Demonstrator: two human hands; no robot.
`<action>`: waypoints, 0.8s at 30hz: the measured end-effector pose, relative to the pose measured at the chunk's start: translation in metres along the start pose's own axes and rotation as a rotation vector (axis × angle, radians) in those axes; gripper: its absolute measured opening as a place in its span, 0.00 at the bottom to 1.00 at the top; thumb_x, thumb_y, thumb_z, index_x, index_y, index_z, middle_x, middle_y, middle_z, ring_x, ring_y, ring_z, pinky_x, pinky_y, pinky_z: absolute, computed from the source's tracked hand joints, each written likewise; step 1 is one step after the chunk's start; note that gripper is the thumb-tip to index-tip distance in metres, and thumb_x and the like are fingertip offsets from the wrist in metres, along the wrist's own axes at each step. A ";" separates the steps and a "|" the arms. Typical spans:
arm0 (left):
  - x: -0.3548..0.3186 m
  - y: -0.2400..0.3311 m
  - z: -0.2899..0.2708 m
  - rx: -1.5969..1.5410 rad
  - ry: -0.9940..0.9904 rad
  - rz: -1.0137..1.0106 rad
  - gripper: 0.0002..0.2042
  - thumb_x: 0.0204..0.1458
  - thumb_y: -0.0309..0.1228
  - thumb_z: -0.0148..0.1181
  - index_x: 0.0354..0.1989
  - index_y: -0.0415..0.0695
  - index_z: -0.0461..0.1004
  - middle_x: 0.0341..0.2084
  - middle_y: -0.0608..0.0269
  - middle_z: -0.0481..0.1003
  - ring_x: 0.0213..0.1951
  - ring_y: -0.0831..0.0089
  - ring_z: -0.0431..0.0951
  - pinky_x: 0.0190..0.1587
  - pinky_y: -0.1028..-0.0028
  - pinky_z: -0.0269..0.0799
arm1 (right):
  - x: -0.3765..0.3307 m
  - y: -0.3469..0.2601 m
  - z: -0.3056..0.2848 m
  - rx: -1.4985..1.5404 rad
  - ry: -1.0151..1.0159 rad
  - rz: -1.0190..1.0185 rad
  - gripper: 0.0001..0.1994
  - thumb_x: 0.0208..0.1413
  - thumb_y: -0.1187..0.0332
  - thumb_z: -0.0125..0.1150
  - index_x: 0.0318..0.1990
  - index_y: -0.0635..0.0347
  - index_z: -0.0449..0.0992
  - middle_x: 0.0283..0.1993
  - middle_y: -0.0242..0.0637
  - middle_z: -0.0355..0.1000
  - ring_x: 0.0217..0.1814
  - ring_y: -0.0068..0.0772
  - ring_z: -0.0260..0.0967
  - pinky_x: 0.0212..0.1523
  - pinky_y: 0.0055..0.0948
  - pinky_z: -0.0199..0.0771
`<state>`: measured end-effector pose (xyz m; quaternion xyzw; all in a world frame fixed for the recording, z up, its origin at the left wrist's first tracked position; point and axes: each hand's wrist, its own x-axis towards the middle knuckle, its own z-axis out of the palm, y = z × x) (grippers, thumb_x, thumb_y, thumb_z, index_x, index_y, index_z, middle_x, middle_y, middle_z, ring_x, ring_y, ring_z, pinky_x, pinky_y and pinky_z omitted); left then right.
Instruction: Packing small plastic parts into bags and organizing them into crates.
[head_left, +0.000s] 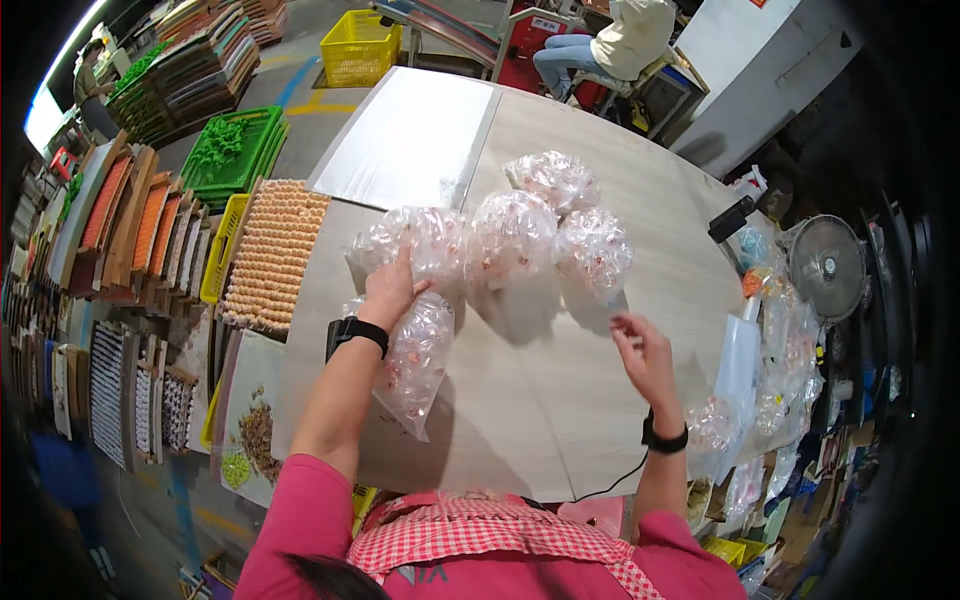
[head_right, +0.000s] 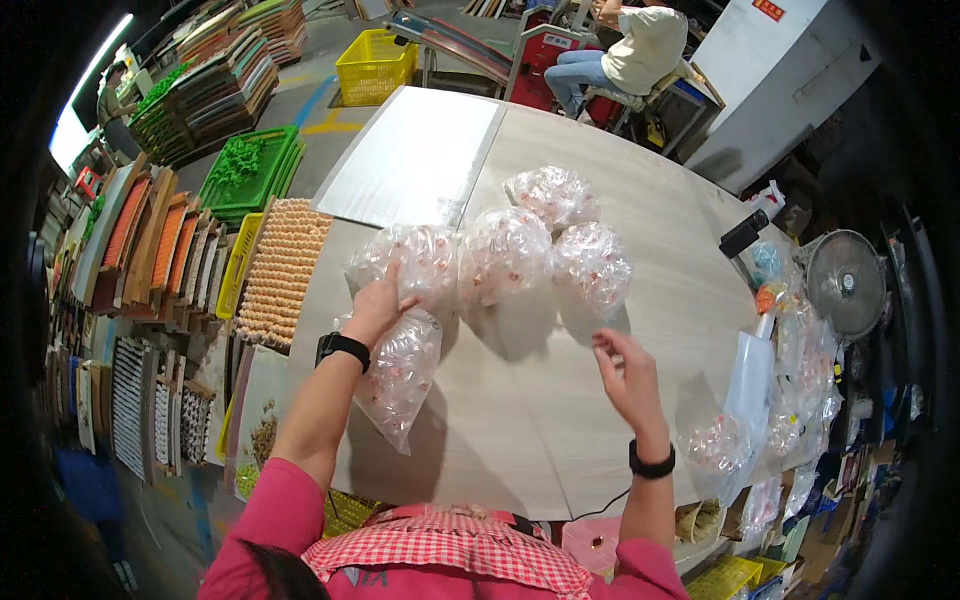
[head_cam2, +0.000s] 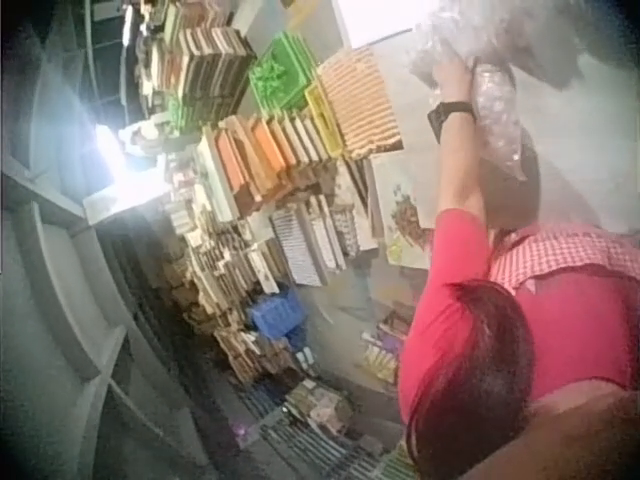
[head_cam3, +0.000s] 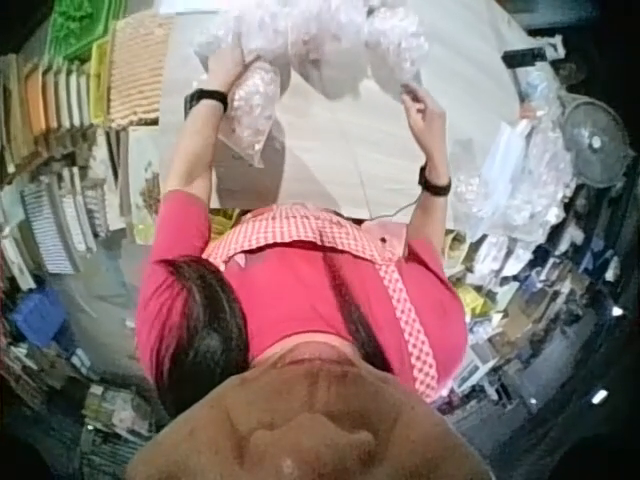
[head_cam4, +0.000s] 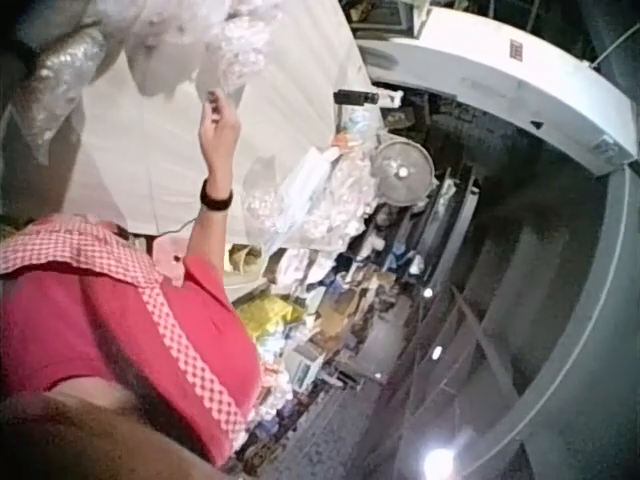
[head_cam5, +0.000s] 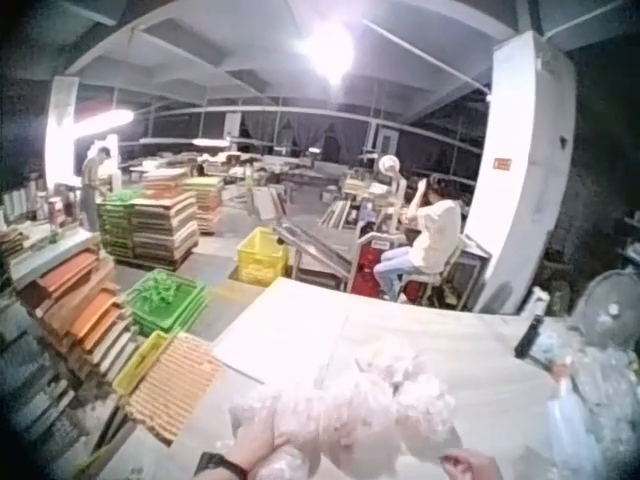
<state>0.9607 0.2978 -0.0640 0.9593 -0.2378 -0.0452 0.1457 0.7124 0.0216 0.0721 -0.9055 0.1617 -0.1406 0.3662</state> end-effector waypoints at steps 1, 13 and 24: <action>0.009 0.003 0.001 0.007 -0.051 -0.064 0.47 0.40 0.51 0.64 0.64 0.41 0.45 0.25 0.51 0.76 0.29 0.54 0.78 0.32 0.59 0.73 | 0.023 0.007 0.002 0.024 -0.003 -0.026 0.11 0.52 0.75 0.55 0.44 0.61 0.73 0.39 0.41 0.73 0.37 0.27 0.72 0.29 0.23 0.71; 0.013 0.026 0.011 0.071 -0.138 -0.078 0.21 0.44 0.47 0.60 0.34 0.39 0.68 0.24 0.49 0.76 0.31 0.53 0.77 0.35 0.60 0.73 | 0.188 0.168 0.079 -0.689 0.068 -0.155 0.30 0.40 0.68 0.63 0.56 0.51 0.63 0.52 0.46 0.61 0.52 0.53 0.59 0.53 0.43 0.62; 0.013 0.025 0.008 0.009 -0.115 -0.114 0.16 0.43 0.39 0.58 0.33 0.39 0.68 0.23 0.47 0.75 0.30 0.51 0.77 0.36 0.59 0.72 | 0.190 0.178 0.085 -0.435 0.191 -0.322 0.20 0.32 0.83 0.51 0.38 0.54 0.72 0.38 0.40 0.64 0.40 0.45 0.63 0.42 0.38 0.66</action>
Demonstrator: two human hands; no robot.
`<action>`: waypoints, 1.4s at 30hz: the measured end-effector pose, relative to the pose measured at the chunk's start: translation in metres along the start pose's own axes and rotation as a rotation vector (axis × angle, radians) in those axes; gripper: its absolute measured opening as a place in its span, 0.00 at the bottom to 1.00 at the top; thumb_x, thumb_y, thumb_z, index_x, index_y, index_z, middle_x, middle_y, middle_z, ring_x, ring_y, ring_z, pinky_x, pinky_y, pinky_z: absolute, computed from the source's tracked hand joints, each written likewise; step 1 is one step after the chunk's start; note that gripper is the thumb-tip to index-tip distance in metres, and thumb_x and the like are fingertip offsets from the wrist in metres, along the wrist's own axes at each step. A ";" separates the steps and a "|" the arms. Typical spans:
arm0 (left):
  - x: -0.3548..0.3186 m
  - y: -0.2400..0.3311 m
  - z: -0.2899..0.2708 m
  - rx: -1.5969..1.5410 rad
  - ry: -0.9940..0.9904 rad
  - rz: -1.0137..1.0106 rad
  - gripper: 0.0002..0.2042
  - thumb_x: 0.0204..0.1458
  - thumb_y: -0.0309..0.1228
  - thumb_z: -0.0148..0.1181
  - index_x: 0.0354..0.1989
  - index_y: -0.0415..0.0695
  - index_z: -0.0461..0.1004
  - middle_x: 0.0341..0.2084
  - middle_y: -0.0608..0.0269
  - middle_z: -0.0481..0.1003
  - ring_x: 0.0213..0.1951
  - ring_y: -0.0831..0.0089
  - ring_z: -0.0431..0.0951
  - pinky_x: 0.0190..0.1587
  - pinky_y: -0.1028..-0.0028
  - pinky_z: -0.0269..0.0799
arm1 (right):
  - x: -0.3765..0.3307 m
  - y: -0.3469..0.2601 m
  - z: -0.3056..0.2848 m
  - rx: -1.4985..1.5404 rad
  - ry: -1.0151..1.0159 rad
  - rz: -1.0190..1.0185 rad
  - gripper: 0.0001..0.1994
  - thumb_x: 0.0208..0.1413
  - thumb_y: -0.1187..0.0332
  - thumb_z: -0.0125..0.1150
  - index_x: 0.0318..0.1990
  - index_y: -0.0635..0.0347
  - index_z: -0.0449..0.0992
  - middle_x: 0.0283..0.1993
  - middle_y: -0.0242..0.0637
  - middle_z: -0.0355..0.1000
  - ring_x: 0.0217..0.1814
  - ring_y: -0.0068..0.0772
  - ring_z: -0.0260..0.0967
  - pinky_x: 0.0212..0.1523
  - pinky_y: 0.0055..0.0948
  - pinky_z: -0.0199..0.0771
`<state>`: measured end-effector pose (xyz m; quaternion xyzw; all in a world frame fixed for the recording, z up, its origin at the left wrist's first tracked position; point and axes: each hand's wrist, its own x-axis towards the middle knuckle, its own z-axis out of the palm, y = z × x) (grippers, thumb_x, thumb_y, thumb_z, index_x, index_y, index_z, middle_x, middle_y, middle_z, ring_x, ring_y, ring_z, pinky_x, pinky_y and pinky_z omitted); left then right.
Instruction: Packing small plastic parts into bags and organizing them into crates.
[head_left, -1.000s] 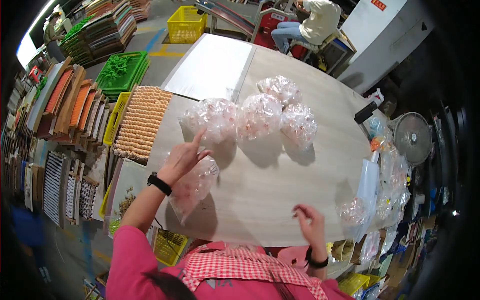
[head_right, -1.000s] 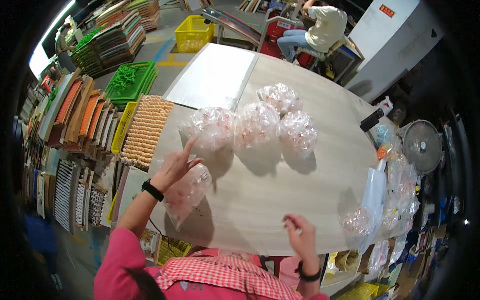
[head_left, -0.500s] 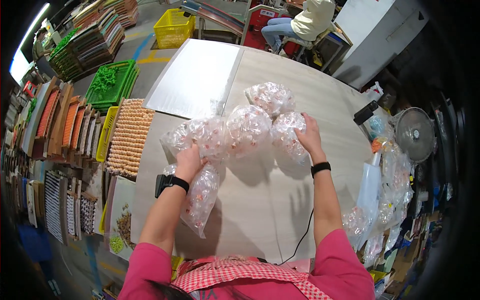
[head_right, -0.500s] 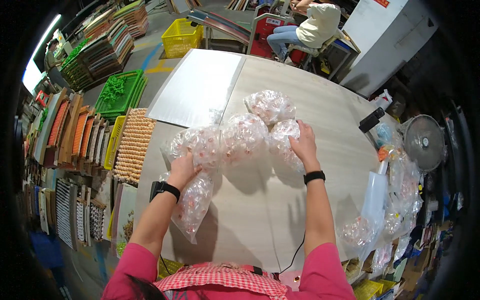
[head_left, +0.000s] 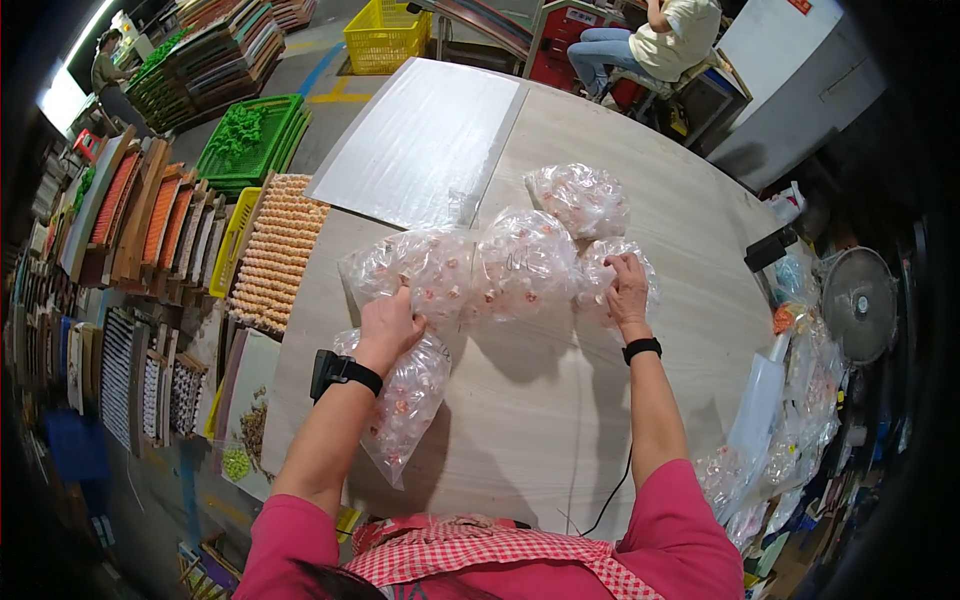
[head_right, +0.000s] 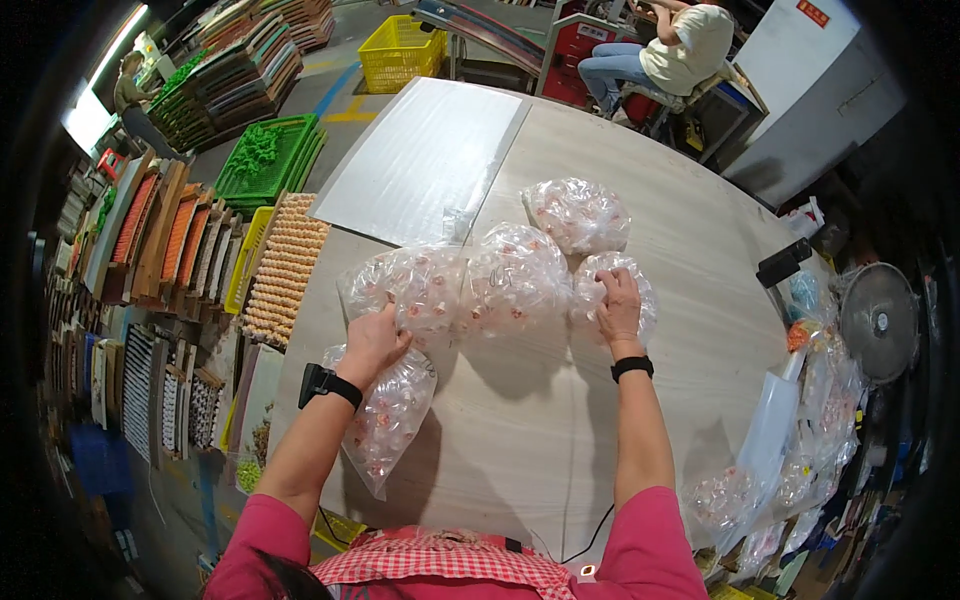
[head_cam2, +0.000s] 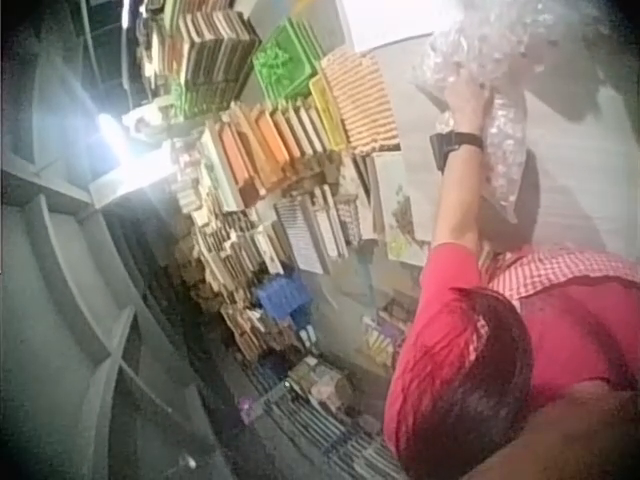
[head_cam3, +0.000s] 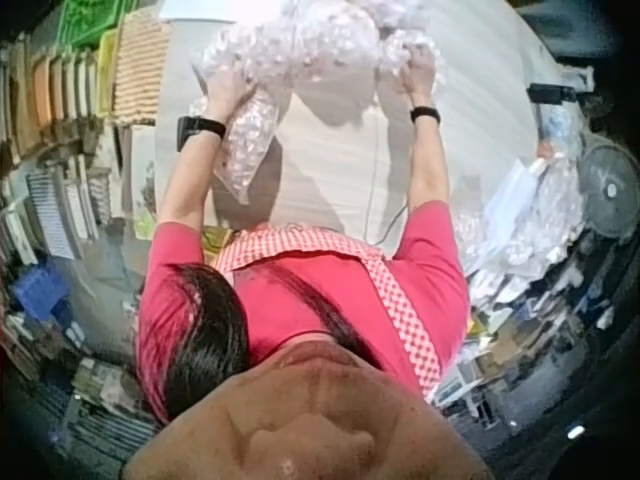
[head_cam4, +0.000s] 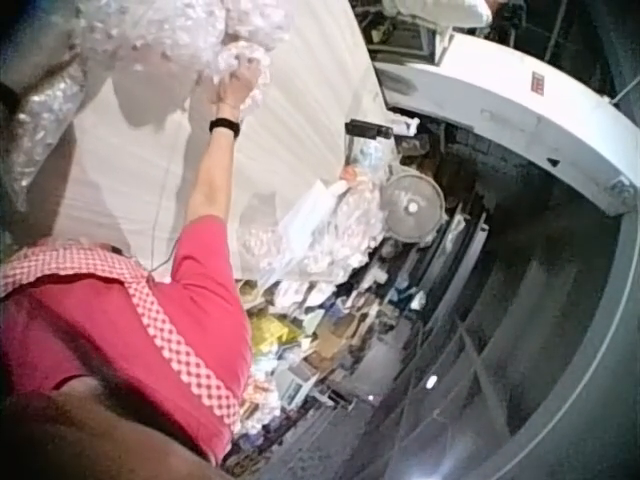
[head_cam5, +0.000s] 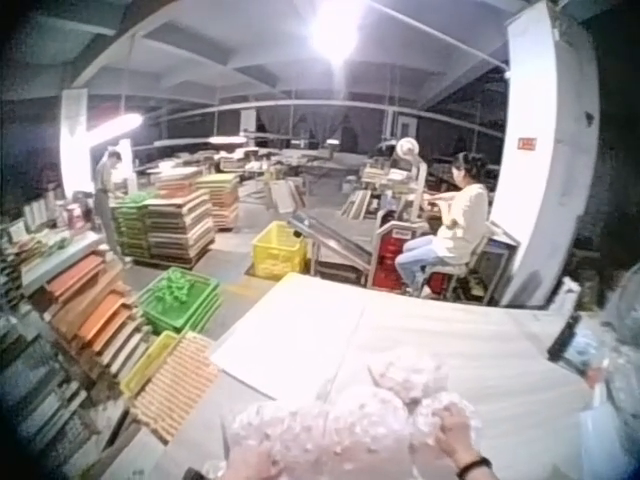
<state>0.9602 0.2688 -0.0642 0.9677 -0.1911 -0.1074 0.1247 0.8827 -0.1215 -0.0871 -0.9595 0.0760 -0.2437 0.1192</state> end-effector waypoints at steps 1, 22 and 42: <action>0.000 -0.001 0.001 0.003 0.006 0.007 0.16 0.42 0.39 0.57 0.33 0.38 0.68 0.23 0.47 0.75 0.30 0.51 0.77 0.36 0.59 0.72 | -0.001 0.000 -0.004 0.058 -0.052 0.018 0.20 0.31 0.84 0.50 0.37 0.55 0.72 0.37 0.40 0.65 0.40 0.45 0.63 0.41 0.38 0.66; -0.003 0.001 -0.001 0.019 -0.043 0.007 0.23 0.46 0.41 0.55 0.47 0.38 0.65 0.23 0.46 0.75 0.30 0.48 0.76 0.35 0.57 0.71 | 0.020 -0.087 -0.037 -0.047 -0.457 -0.447 0.42 0.36 0.88 0.50 0.62 0.35 0.56 0.66 0.29 0.52 0.62 0.40 0.56 0.41 0.32 0.76; -0.008 -0.004 0.001 -0.023 -0.032 0.005 0.21 0.45 0.40 0.55 0.44 0.39 0.67 0.23 0.45 0.74 0.29 0.48 0.76 0.34 0.57 0.71 | 0.070 0.006 0.066 0.270 -0.083 0.445 0.42 0.48 0.58 0.60 0.66 0.58 0.43 0.41 0.54 0.71 0.37 0.47 0.70 0.41 0.37 0.69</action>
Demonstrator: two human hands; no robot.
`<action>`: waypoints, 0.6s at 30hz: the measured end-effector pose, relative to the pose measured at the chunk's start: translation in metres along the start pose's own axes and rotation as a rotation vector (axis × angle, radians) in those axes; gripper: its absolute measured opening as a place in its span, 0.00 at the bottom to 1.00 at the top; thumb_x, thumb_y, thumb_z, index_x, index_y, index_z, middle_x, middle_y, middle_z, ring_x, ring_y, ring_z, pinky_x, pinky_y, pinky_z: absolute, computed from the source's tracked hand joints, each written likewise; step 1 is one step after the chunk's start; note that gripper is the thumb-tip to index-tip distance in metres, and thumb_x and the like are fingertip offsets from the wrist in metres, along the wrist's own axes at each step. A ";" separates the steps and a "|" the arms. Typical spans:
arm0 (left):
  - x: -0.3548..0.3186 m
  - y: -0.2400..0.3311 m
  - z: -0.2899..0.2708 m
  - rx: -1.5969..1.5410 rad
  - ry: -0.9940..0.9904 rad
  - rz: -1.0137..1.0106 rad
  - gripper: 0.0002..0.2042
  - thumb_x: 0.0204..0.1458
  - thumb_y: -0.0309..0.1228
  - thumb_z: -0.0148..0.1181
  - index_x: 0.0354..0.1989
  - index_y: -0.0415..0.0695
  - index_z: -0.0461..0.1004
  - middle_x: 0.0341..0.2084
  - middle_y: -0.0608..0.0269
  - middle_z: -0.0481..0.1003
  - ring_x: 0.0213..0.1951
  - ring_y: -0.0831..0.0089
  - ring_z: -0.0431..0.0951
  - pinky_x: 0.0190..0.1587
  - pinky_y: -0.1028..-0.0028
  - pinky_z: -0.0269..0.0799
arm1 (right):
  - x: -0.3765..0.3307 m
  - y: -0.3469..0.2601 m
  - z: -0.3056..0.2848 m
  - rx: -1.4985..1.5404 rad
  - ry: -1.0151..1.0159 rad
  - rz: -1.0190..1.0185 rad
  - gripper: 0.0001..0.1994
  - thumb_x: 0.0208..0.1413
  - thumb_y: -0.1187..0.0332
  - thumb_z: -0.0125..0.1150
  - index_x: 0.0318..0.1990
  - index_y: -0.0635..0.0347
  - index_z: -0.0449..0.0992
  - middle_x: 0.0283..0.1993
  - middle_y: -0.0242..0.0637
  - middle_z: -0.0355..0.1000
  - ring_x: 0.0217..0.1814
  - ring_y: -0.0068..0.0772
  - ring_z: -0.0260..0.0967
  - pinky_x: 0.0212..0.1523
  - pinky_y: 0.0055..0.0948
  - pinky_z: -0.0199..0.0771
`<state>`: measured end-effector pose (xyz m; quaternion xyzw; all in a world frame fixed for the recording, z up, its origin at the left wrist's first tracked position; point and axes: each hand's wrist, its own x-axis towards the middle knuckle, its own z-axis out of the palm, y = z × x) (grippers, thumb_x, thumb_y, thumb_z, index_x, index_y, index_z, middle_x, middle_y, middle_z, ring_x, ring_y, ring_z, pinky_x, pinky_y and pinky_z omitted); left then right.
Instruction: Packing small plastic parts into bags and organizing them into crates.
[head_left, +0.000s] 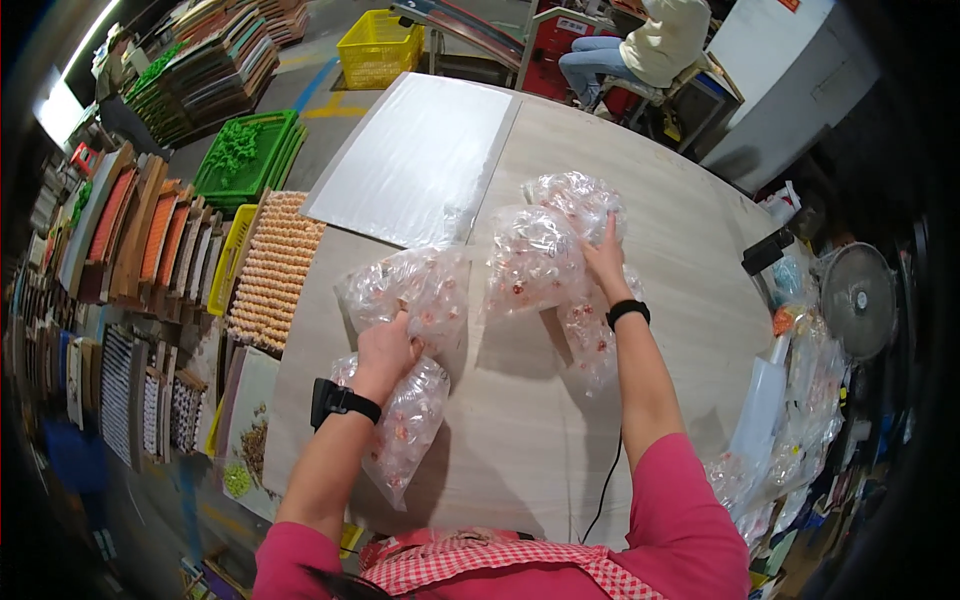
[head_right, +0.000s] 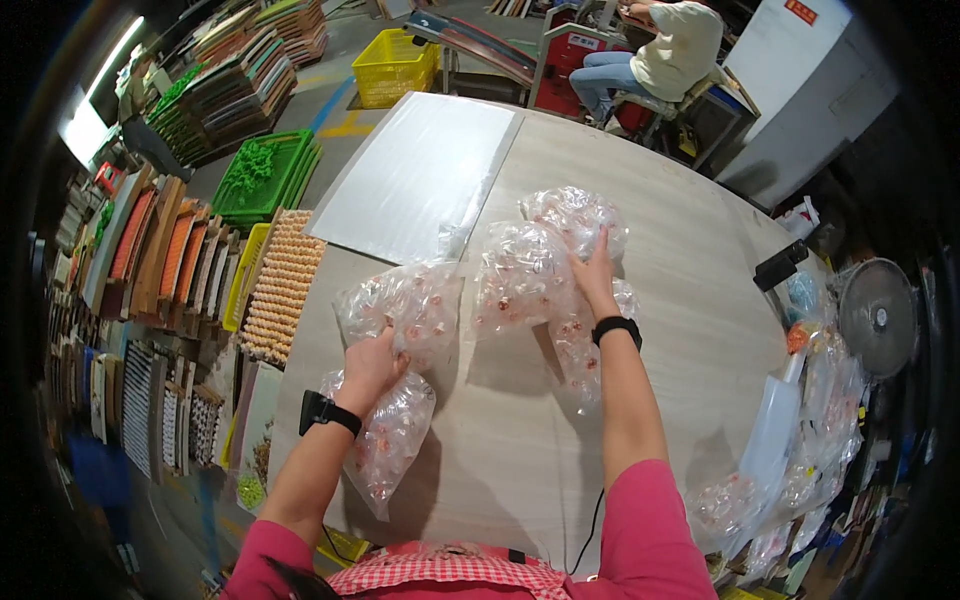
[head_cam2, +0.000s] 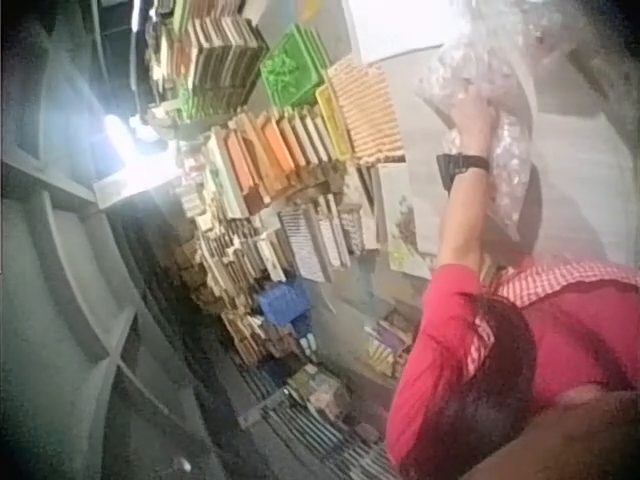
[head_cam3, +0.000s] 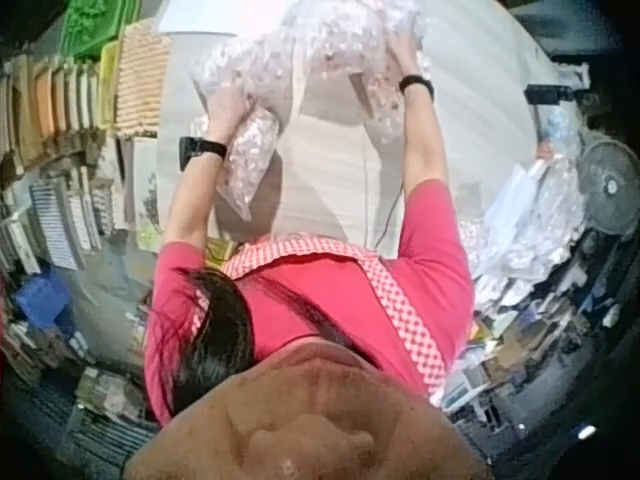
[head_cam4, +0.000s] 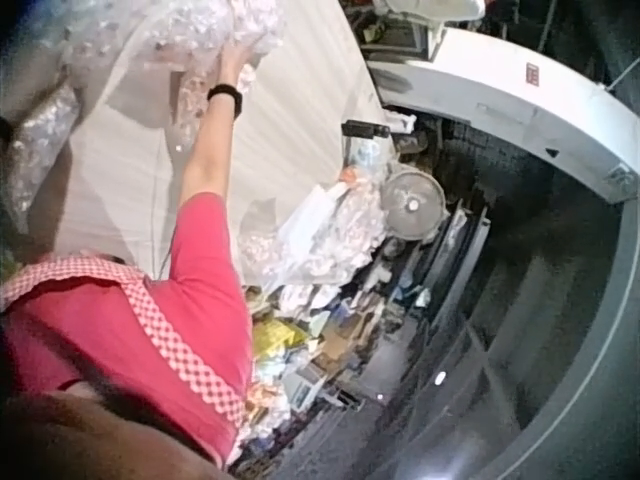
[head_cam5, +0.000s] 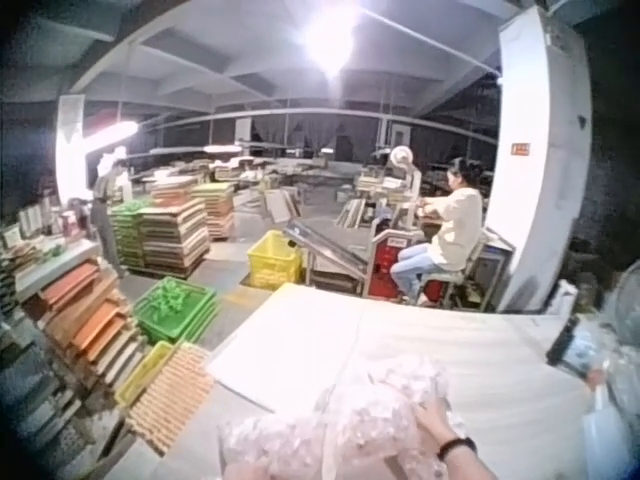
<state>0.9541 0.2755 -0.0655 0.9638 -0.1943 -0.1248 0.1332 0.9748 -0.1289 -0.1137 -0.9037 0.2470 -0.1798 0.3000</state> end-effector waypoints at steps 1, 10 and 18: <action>0.000 -0.001 0.001 -0.010 0.009 0.003 0.20 0.45 0.40 0.55 0.42 0.39 0.67 0.22 0.45 0.74 0.29 0.48 0.76 0.34 0.57 0.71 | 0.010 0.009 0.007 -0.131 0.055 -0.036 0.42 0.46 0.58 0.60 0.67 0.54 0.43 0.41 0.56 0.72 0.43 0.48 0.71 0.45 0.38 0.69; 0.006 0.002 0.012 0.084 0.021 0.018 0.22 0.45 0.44 0.56 0.44 0.42 0.67 0.23 0.45 0.75 0.30 0.48 0.76 0.35 0.55 0.71 | 0.043 0.027 0.007 0.102 -0.229 0.163 0.33 0.41 0.51 0.64 0.54 0.58 0.67 0.51 0.52 0.69 0.55 0.45 0.66 0.55 0.37 0.65; -0.001 0.005 0.013 0.146 0.026 0.051 0.21 0.45 0.45 0.57 0.40 0.40 0.71 0.28 0.43 0.75 0.33 0.46 0.75 0.37 0.55 0.70 | -0.003 -0.021 0.011 -0.024 -0.092 0.421 0.16 0.51 0.67 0.46 0.44 0.63 0.74 0.46 0.53 0.71 0.49 0.53 0.70 0.50 0.45 0.69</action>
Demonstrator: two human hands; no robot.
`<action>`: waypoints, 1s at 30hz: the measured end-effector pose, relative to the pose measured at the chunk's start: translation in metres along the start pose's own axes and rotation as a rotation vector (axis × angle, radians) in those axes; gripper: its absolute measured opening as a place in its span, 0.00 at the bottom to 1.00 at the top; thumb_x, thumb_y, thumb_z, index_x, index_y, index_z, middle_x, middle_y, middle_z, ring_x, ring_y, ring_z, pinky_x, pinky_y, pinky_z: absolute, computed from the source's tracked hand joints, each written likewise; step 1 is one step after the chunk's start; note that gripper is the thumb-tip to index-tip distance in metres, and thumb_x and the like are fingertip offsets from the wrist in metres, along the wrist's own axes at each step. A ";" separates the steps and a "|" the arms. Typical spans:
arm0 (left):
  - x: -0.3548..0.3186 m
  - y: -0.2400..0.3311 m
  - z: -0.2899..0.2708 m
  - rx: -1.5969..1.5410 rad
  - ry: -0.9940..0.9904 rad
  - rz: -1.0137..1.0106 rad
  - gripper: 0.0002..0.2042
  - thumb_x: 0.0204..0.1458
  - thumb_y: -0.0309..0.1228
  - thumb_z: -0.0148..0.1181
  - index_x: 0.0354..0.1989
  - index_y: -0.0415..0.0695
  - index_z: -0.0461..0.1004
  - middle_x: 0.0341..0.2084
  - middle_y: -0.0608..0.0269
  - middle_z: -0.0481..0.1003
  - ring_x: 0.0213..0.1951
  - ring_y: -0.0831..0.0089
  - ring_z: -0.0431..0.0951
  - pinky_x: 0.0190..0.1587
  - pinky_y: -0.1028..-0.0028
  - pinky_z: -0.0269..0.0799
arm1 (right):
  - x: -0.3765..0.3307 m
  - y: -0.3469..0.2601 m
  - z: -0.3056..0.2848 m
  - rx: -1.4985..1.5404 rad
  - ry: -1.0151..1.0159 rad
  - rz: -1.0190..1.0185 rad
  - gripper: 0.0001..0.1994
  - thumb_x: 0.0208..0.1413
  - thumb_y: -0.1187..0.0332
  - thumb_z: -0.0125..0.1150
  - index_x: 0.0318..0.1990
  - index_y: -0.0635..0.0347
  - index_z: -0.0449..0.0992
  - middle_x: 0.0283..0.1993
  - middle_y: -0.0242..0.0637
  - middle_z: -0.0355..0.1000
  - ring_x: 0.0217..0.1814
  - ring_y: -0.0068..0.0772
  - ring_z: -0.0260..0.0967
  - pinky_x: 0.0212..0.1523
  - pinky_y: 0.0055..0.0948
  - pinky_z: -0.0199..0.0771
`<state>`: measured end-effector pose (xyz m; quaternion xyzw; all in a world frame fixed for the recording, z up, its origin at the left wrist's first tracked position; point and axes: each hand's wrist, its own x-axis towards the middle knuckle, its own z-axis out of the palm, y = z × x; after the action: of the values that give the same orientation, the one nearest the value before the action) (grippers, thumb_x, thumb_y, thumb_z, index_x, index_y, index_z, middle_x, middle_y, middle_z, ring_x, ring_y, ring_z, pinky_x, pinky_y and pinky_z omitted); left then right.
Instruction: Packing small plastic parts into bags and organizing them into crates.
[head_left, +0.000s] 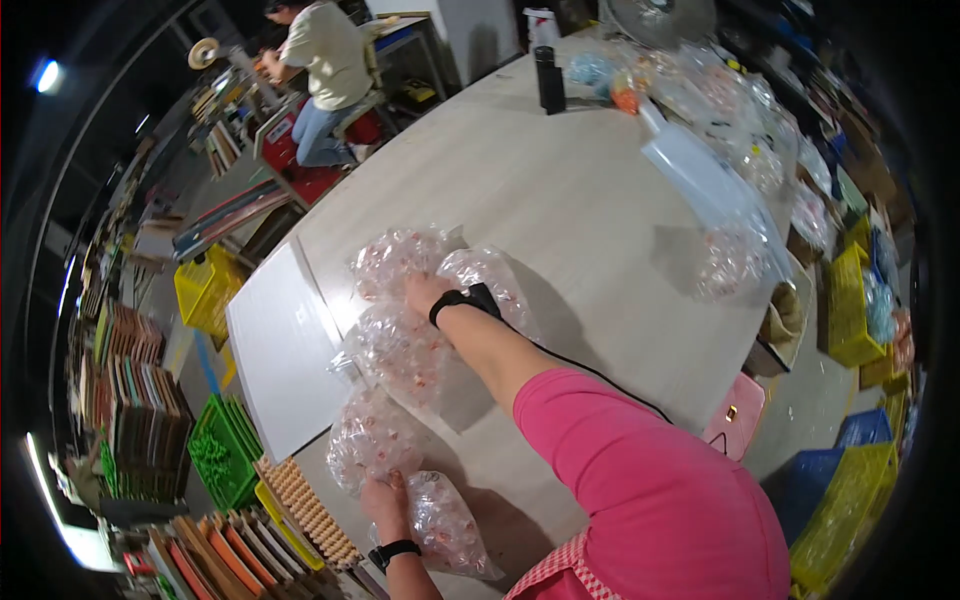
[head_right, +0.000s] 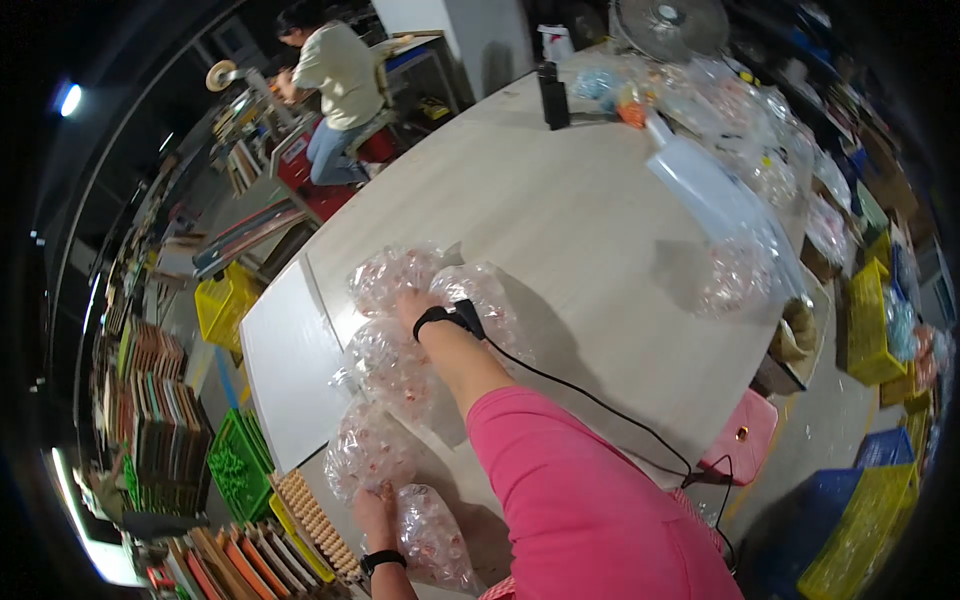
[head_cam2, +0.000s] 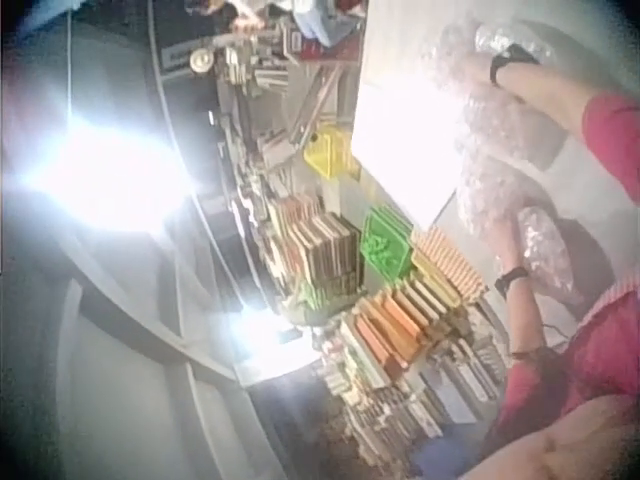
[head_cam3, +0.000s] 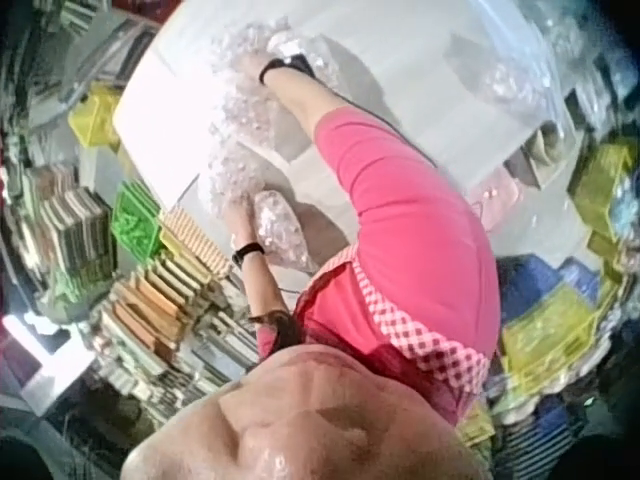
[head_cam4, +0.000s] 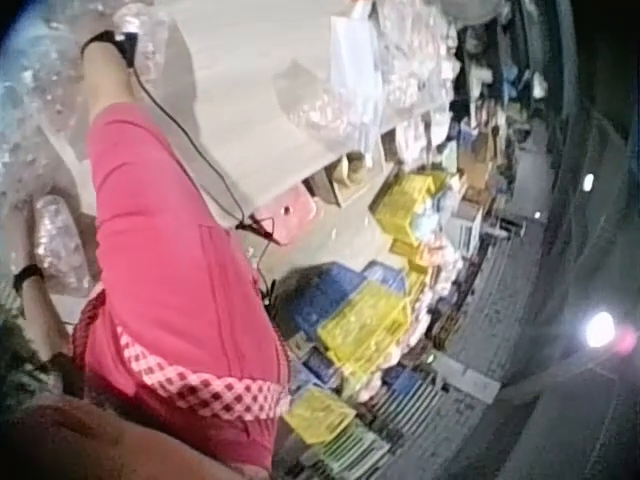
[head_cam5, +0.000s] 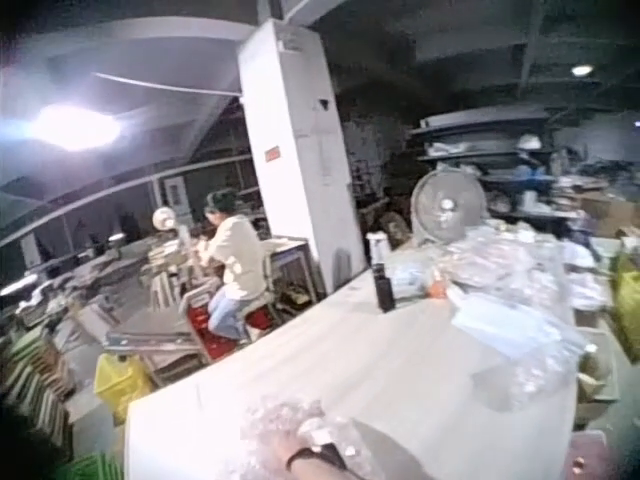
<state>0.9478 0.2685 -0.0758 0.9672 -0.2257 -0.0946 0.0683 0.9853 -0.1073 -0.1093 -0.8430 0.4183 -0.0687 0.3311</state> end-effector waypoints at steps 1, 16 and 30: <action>0.000 0.003 -0.002 0.019 -0.006 -0.029 0.20 0.45 0.44 0.58 0.38 0.39 0.72 0.28 0.43 0.75 0.33 0.46 0.75 0.36 0.55 0.70 | -0.008 0.004 -0.002 -0.007 0.056 -0.033 0.15 0.50 0.67 0.47 0.41 0.63 0.75 0.45 0.53 0.71 0.47 0.53 0.70 0.48 0.45 0.70; -0.008 -0.012 0.005 0.014 0.072 0.200 0.19 0.45 0.40 0.54 0.26 0.31 0.74 0.24 0.38 0.73 0.31 0.44 0.74 0.35 0.54 0.68 | -0.231 0.097 -0.035 0.105 -0.004 -0.169 0.12 0.44 0.68 0.51 0.31 0.69 0.74 0.32 0.55 0.72 0.33 0.53 0.73 0.32 0.46 0.73; -0.134 0.118 -0.027 -0.273 -0.051 0.684 0.23 0.56 0.43 0.43 0.39 0.30 0.71 0.36 0.42 0.75 0.38 0.54 0.75 0.45 0.64 0.68 | -0.583 0.221 -0.075 0.360 0.473 0.171 0.10 0.42 0.67 0.53 0.25 0.68 0.69 0.24 0.53 0.69 0.25 0.51 0.67 0.28 0.43 0.65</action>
<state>0.7859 0.2259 -0.0088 0.8151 -0.5228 -0.1198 0.2188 0.4370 0.1976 -0.0932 -0.6931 0.5342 -0.3082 0.3732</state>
